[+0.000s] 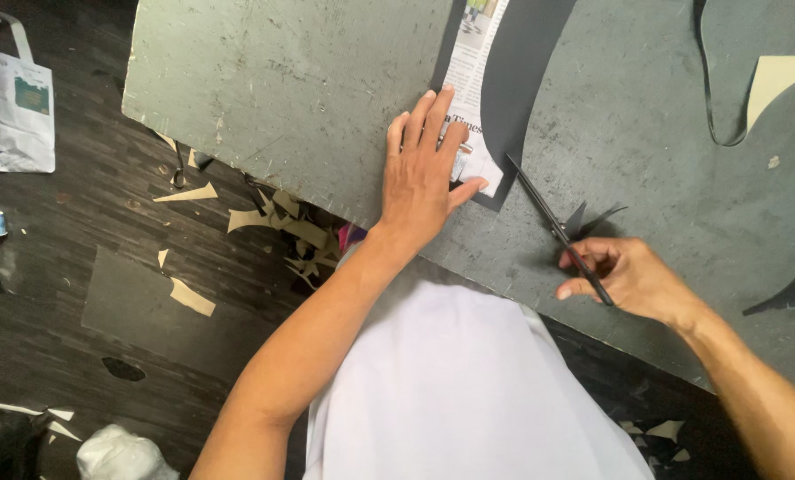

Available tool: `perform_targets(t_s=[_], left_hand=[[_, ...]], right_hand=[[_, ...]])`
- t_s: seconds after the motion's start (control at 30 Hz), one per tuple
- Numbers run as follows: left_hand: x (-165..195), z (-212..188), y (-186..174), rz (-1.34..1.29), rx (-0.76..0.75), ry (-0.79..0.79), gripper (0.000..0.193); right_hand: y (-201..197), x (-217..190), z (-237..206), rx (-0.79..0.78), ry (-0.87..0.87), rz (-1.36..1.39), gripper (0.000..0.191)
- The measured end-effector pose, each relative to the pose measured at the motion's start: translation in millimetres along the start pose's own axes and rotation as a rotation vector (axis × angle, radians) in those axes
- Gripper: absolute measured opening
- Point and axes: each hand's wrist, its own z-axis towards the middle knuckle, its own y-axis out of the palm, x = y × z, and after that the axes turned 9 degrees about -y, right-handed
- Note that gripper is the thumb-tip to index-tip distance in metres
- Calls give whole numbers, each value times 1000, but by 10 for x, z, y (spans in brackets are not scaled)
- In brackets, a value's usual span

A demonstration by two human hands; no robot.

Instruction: The person secures a newspaper pattern to a dark sheet of material using a padlock and cylindrical weights. They then use a ruler and a white marking tool to draw a straight line along the edge of the pattern. Finally, they use shears to cut the material along the marked line.

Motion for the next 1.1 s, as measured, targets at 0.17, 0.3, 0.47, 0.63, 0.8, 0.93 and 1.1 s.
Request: perform_targets(t_s=[0.17, 0.3, 0.47, 0.63, 0.8, 0.93, 1.1], left_hand=[[-8, -7, -9, 6, -11, 3, 64], [-5, -7, -9, -6, -13, 6, 63], [-28, -16, -26, -4, -17, 19, 65], [-45, -12, -45, 7, -5, 43, 72], [-73, 14, -70, 34, 7, 86, 76], [-97, 15, -77, 30, -15, 90, 78], [-147, 37, -124, 11, -40, 133, 77]], right_hand=[[106, -42, 9, 43, -81, 61, 49], [150, -64, -9, 69, -114, 78, 47], [209, -127, -57, 85, -73, 127, 45], [281, -222, -59, 101, -79, 129, 46], [354, -323, -66, 150, -140, 200, 43], [422, -395, -108, 157, -52, 241, 43], [481, -486, -113, 185, -39, 272, 44]])
